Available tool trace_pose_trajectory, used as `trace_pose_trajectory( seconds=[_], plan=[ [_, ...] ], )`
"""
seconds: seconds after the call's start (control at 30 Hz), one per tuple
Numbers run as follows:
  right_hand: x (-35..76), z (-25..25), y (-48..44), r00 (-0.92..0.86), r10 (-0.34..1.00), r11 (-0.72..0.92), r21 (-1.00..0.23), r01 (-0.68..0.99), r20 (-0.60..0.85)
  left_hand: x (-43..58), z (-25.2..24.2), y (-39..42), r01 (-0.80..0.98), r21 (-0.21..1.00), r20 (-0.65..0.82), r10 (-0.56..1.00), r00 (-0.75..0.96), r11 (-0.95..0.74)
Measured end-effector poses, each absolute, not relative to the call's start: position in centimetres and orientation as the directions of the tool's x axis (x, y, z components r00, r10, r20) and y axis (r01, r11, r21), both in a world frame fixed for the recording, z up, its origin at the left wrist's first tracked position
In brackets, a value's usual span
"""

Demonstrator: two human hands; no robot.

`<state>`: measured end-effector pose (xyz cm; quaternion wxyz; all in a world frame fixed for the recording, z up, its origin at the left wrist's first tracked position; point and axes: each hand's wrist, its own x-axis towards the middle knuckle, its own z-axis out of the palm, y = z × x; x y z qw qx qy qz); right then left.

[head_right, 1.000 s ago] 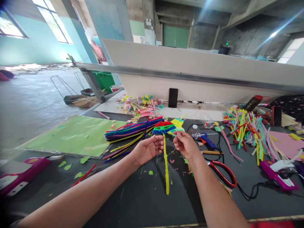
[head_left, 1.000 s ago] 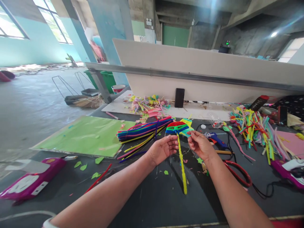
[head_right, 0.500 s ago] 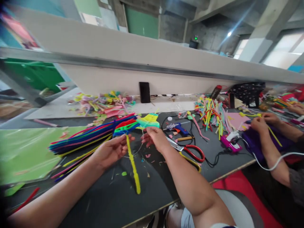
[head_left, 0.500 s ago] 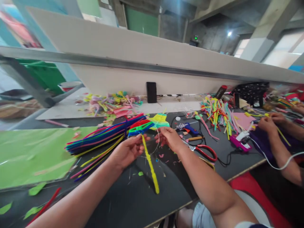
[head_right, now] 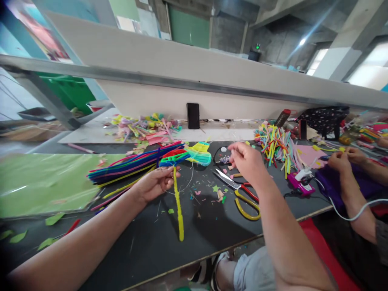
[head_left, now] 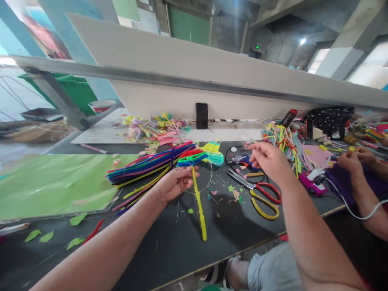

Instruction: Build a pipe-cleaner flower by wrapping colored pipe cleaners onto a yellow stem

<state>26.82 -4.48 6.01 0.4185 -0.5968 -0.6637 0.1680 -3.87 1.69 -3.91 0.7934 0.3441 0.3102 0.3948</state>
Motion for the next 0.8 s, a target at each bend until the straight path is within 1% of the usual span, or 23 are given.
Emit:
trace_pose_trajectory(
  seconds=[0.03, 0.07, 0.1, 0.13, 0.17, 0.2, 0.27, 0.37, 0.47, 0.57, 0.7, 0.77, 0.8],
  plan=[
    [28.0, 4.9, -4.8, 0.039, 0.965, 0.132, -0.607, 0.783, 0.260, -3.8, -4.1, 1.6, -0.393, 0.796, -0.224, 0.827, 0.516, 0.461],
    [29.3, 3.4, -5.2, 0.024, 0.988, 0.049, -0.456, 0.889, 0.154, -3.7, -4.3, 1.6, -0.374, 0.799, -0.225, 0.812, 0.538, 0.470],
    [30.4, 1.6, -5.6, 0.036, 0.997, -0.013, -0.317, 0.948, 0.066, -3.6, -4.4, 1.5, -0.359, 0.803, -0.222, 0.797, 0.562, 0.476],
    [31.6, -0.3, -6.1, 0.036, 0.999, -0.036, -0.213, 0.976, -0.002, -3.5, -4.5, 1.4, -0.348, 0.806, -0.213, 0.782, 0.585, 0.480],
    [32.6, -2.0, -6.6, 0.026, 0.999, -0.031, -0.155, 0.987, -0.033, -3.4, -4.5, 1.3, -0.343, 0.807, -0.199, 0.767, 0.610, 0.482],
    [33.5, -3.6, -7.0, -0.012, 0.999, 0.008, -0.132, 0.991, -0.030, -3.3, -4.4, 1.2, -0.345, 0.804, -0.183, 0.754, 0.631, 0.484],
    [34.6, -5.8, -7.7, -0.064, 0.998, 0.064, -0.114, 0.991, 0.001, -3.4, -4.2, 1.1, -0.377, 0.793, -0.135, 0.741, 0.658, 0.479],
    [34.9, -6.7, -7.9, -0.083, 0.996, 0.084, -0.139, 0.987, 0.013, -4.1, -3.7, 1.1, -0.466, 0.754, -0.046, 0.744, 0.667, 0.464],
    [34.4, -5.4, -8.0, -0.094, 0.996, 0.094, -0.163, 0.982, 0.009, -5.1, -3.0, 1.2, -0.557, 0.690, 0.038, 0.745, 0.665, 0.462],
    [34.1, -3.2, -8.5, -0.048, 0.999, 0.048, -0.197, 0.979, 0.002, -5.7, -2.5, 1.5, -0.626, 0.629, 0.103, 0.749, 0.655, 0.461],
    [32.6, -1.4, -8.5, 0.030, 0.996, -0.009, -0.231, 0.973, 0.087, -5.7, -2.1, 1.6, -0.641, 0.592, 0.106, 0.742, 0.662, 0.488],
    [31.2, -1.3, -7.8, 0.077, 0.990, -0.036, -0.310, 0.950, 0.121, -5.6, -2.0, 1.6, -0.636, 0.589, 0.081, 0.746, 0.661, 0.499],
    [30.5, -1.4, -7.4, 0.102, 0.987, -0.049, -0.378, 0.925, 0.123, -5.6, -1.9, 1.6, -0.628, 0.593, 0.066, 0.748, 0.661, 0.503]
  ],
)
